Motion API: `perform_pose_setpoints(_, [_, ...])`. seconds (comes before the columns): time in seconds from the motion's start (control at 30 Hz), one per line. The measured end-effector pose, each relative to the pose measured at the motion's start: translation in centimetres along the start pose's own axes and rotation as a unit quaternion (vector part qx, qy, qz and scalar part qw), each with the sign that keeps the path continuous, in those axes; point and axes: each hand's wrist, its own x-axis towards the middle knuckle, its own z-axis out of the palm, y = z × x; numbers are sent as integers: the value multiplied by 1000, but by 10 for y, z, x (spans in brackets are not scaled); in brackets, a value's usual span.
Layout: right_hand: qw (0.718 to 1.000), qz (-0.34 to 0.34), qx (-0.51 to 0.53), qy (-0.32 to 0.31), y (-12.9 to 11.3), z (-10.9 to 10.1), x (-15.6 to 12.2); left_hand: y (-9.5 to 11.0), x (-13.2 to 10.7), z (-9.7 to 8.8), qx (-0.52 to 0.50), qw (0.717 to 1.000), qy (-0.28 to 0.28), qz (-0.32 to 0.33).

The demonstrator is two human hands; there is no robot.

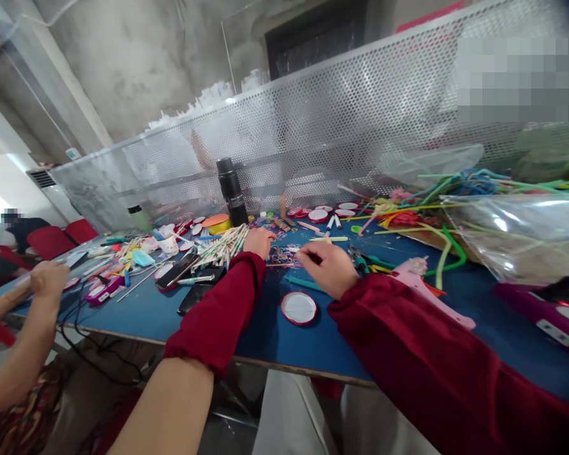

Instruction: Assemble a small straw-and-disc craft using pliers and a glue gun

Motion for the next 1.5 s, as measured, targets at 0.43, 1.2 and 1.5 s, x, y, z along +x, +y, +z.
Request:
perform_pose_setpoints(0.43, [994, 55, 26, 86, 10, -4, 3, -13, 34, 20, -55, 984, -45, -162])
perform_pose_setpoints(1.2, [974, 154, 164, -21, 22, 10, 6, 85, -59, -25, -383, 921, 75, 12])
perform_pose_setpoints(1.5, [985, 143, 101, 9, 25, 11, 8, 82, -60, -27, -423, 902, 90, 11])
